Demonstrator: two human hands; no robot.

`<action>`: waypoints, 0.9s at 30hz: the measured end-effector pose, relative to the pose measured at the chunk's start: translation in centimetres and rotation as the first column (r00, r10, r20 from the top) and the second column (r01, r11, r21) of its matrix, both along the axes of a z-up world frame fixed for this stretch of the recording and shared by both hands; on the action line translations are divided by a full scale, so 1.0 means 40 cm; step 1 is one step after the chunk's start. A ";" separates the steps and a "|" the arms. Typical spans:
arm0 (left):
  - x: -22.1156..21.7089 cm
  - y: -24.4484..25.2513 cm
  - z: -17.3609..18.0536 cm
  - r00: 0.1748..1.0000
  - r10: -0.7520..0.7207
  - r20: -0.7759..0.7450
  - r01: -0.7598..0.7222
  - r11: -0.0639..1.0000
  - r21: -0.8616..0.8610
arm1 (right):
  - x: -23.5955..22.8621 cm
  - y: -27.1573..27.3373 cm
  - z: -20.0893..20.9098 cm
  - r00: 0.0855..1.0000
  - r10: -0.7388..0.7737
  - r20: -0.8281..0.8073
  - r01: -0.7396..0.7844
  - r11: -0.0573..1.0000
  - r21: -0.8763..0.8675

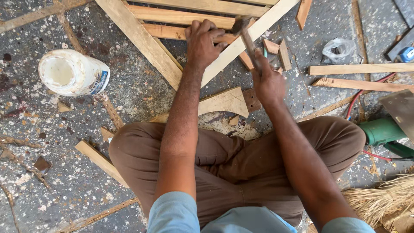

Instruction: The person applies glue from a container to several wood strips by hand, assembles them into a triangular latticed frame, and uses a hammer to secure the joints on a workshop floor.

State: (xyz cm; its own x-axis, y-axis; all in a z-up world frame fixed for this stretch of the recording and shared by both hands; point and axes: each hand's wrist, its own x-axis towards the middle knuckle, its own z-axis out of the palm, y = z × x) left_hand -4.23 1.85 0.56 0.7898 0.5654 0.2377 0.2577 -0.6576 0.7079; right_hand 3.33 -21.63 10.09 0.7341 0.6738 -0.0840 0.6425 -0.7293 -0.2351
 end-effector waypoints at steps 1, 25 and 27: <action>-0.001 -0.003 0.002 1.000 -0.014 -0.016 0.014 1.000 -0.019 | 0.004 -0.010 -0.004 0.998 0.049 0.025 -0.052 0.992 0.113; 0.010 0.016 -0.016 1.000 0.003 0.002 -0.003 1.000 0.004 | -0.003 0.019 0.014 0.999 -0.040 -0.033 0.047 0.965 0.259; -0.012 -0.011 -0.023 1.000 0.003 0.005 -0.003 1.000 0.006 | -0.010 -0.006 -0.006 0.996 -0.010 0.091 -0.034 0.882 0.471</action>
State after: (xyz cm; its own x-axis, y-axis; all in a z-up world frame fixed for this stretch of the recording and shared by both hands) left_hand -4.72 1.40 -0.36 0.7869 0.5663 0.2450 0.2564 -0.6613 0.7050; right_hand 2.95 -21.88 9.85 0.7151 0.6264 0.3102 0.6847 -0.5385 -0.4912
